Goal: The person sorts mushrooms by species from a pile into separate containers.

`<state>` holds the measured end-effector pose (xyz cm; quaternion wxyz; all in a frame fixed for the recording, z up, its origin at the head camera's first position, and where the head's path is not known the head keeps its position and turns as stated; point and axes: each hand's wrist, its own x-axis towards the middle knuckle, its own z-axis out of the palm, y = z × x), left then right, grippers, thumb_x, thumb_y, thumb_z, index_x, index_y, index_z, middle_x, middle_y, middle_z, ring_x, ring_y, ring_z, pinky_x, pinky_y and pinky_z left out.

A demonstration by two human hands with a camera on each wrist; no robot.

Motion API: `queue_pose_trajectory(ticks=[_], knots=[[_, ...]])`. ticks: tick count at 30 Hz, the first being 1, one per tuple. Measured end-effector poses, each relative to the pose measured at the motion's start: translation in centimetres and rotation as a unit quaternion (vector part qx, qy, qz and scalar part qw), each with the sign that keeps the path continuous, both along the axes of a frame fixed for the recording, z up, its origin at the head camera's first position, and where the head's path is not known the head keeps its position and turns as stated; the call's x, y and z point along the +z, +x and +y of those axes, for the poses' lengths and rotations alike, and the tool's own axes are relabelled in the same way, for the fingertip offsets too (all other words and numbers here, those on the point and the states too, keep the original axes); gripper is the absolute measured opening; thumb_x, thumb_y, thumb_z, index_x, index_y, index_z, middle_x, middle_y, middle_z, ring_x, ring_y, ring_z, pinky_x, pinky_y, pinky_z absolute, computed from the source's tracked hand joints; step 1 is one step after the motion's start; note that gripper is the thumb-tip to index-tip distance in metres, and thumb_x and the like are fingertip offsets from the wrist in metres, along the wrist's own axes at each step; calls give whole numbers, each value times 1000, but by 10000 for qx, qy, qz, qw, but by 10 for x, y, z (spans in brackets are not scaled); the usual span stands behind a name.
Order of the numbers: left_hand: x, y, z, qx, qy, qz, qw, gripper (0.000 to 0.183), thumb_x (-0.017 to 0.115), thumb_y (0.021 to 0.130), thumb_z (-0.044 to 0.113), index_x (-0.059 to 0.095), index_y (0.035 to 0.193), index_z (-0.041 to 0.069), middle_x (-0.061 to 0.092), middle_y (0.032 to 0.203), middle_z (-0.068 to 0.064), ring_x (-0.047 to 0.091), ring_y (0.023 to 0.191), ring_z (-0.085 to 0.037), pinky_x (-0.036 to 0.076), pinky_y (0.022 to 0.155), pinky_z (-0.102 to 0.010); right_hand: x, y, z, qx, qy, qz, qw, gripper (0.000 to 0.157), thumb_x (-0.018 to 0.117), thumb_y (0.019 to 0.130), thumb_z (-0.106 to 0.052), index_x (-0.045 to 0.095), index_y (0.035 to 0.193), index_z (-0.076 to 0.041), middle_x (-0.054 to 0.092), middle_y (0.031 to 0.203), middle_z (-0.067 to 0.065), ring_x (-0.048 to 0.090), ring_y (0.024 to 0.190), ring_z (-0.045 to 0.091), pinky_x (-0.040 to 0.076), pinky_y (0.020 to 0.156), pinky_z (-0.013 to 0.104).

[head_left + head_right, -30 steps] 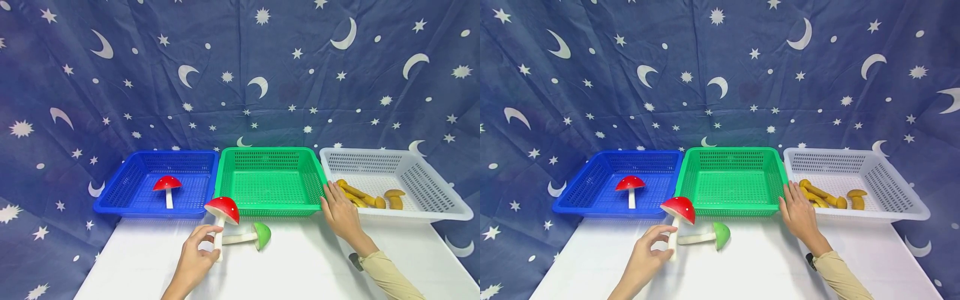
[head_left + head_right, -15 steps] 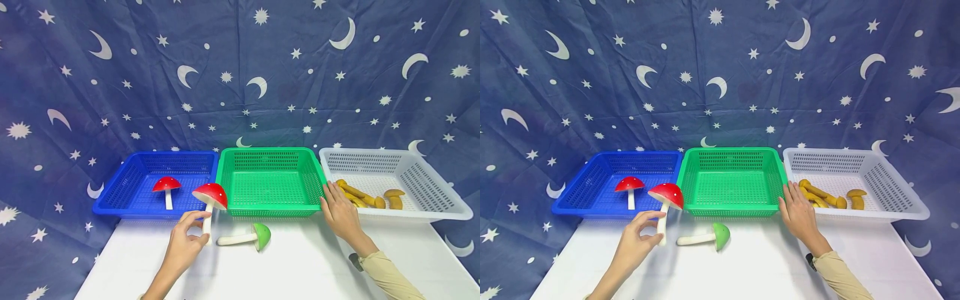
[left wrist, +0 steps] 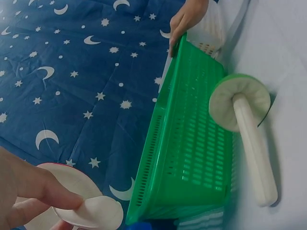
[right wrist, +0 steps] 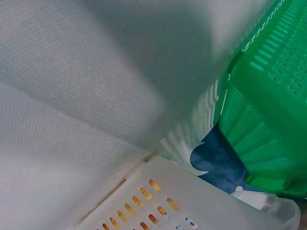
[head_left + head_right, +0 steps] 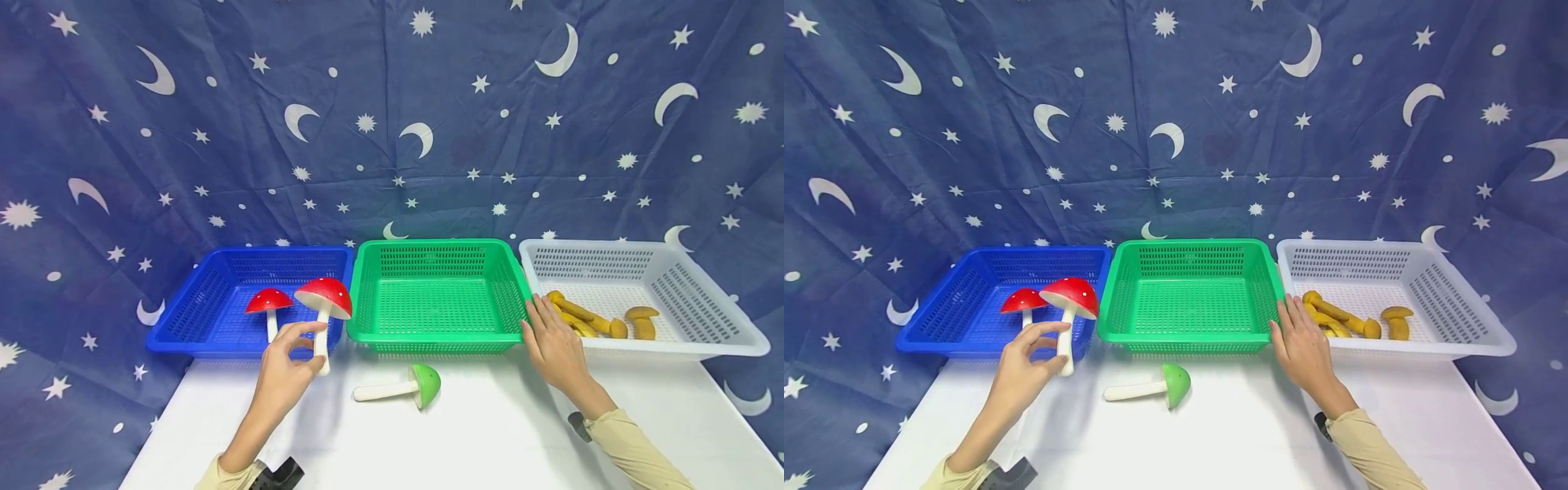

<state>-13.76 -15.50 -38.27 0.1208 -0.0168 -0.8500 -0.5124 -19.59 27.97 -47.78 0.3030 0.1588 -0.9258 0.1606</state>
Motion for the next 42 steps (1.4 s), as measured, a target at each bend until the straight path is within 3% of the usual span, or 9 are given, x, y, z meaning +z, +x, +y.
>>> queue_pose_trajectory(ticks=[10, 17, 23, 34, 42], knots=[[5, -17, -7, 96, -265, -19, 9996, 45, 68, 71, -11, 69, 111, 9, 59, 106, -8, 62, 90, -26, 51, 56, -25, 0, -1, 0, -17, 51, 39, 10000, 45, 45, 98, -22, 51, 130, 10, 46, 136, 26, 40, 128, 43, 37, 99, 56], [5, -34, -15, 227, -496, 59, 9985, 44, 67, 71, -9, 69, 111, 9, 59, 107, -10, 61, 91, -26, 47, 63, -31, 0, -1, 0, 1, 26, 30, 10000, 45, 46, 98, -22, 51, 130, 10, 46, 137, 26, 40, 128, 43, 36, 101, 55], [4, -47, -21, 296, -535, -91, 9981, 44, 67, 73, -7, 68, 113, 9, 59, 108, -12, 62, 93, -28, 49, 62, -28, 0, -1, 0, -18, 69, 31, 10000, 45, 46, 98, -22, 52, 129, 9, 46, 136, 26, 41, 127, 43, 38, 99, 56], [-5, -69, -34, 383, -426, -702, 9959, 45, 62, 75, -5, 65, 118, 7, 54, 114, -17, 57, 99, -30, 53, 58, -29, -1, -1, 1, -10, 83, 55, 9999, 45, 46, 98, -22, 51, 129, 10, 46, 136, 27, 40, 128, 43, 39, 97, 57], [-16, -84, -44, 428, -571, -741, 9947, 46, 61, 73, -7, 65, 118, 4, 54, 112, -20, 59, 94, -32, 54, 53, -27, 0, -1, 0, -18, 76, 43, 10000, 45, 46, 98, -22, 51, 130, 9, 46, 137, 26, 40, 128, 43, 39, 98, 57]])
